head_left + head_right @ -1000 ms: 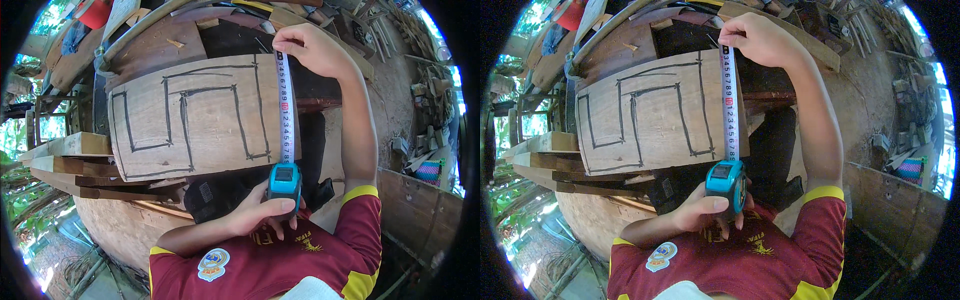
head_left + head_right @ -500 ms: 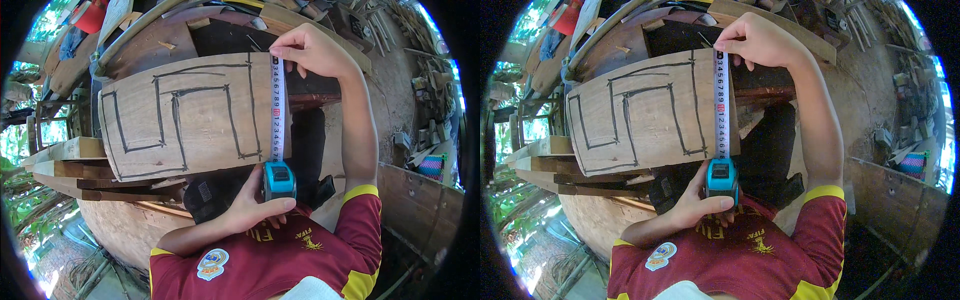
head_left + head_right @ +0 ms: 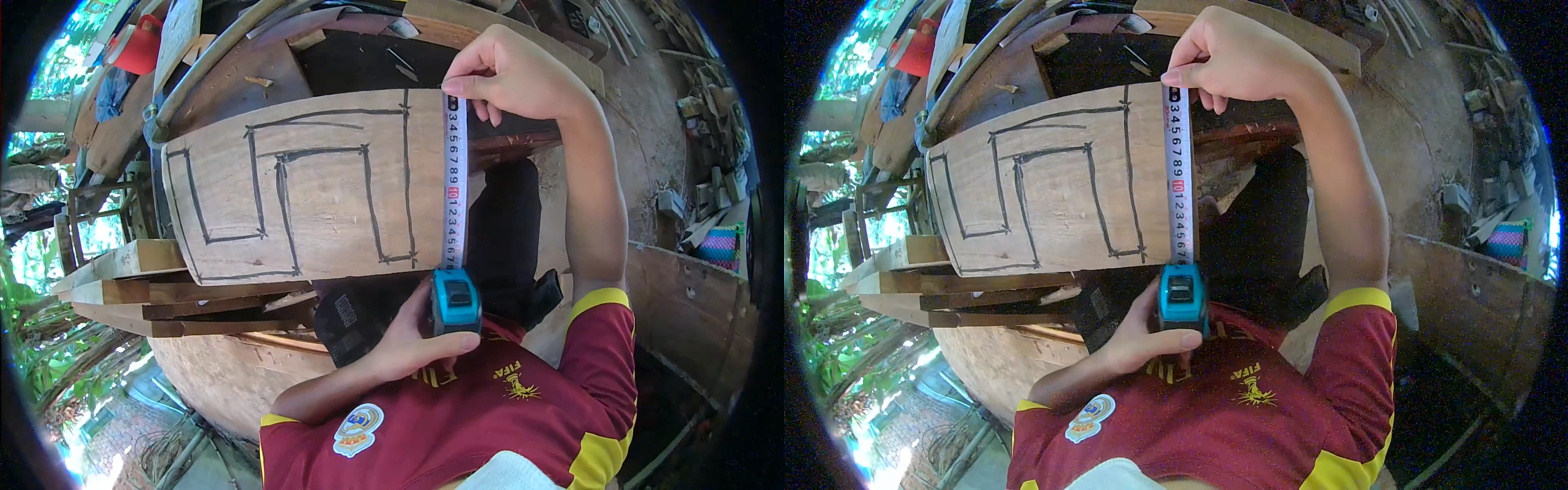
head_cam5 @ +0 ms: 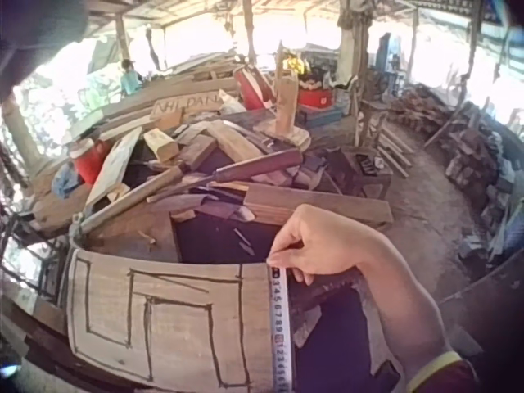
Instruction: The person measures a rectangular wooden board with a tape measure, then uses a brush to sweep the surface. They proceed to carve the wood using a chisel and a wooden mallet, striking the chisel to shape the material along marked lines.
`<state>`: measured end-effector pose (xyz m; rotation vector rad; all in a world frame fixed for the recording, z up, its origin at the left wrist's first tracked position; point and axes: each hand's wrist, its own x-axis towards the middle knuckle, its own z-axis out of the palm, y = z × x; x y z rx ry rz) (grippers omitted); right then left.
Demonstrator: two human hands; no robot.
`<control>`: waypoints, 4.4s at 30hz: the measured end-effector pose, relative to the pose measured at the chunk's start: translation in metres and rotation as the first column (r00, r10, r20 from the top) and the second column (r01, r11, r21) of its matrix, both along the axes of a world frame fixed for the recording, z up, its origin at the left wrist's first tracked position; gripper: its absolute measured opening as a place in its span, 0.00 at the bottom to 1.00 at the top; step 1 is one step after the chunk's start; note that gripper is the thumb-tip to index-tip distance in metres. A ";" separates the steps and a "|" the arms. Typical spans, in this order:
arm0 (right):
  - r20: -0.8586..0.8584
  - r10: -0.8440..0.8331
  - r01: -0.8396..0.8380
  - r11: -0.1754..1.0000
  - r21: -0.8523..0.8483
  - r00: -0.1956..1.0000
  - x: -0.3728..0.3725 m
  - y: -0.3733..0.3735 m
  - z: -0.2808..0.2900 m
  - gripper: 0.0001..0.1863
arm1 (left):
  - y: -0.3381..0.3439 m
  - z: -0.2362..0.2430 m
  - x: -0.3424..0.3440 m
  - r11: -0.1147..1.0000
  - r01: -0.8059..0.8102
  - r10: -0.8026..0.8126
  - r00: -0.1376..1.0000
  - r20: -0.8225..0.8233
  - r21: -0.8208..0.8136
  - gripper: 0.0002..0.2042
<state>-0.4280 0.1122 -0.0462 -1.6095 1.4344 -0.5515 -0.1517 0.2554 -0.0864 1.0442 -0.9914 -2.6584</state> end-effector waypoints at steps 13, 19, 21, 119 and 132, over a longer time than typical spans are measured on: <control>-0.060 -0.006 0.009 0.999 0.038 0.998 0.005 0.004 0.013 0.10 | 0.001 0.000 -0.008 0.998 -0.055 0.055 0.998 -0.022 -0.010 0.39; -0.096 -0.082 0.090 0.992 0.083 0.992 0.009 0.009 0.030 0.11 | -0.003 0.010 0.000 0.995 -0.088 0.087 0.996 -0.012 -0.047 0.42; -0.019 -0.111 0.112 0.993 0.042 0.994 0.008 0.012 0.026 0.11 | -0.007 0.012 0.004 0.993 -0.098 0.098 0.995 0.000 -0.058 0.44; -0.170 -0.032 -0.012 0.967 -0.253 0.985 0.048 -0.036 -0.011 0.12 | -0.021 0.007 0.033 0.941 -0.252 0.242 0.968 -0.068 -0.226 0.41; -0.130 -0.092 0.048 0.950 -0.310 0.987 0.052 -0.032 -0.016 0.12 | -0.022 -0.012 0.035 0.921 -0.239 0.219 0.971 -0.097 -0.307 0.43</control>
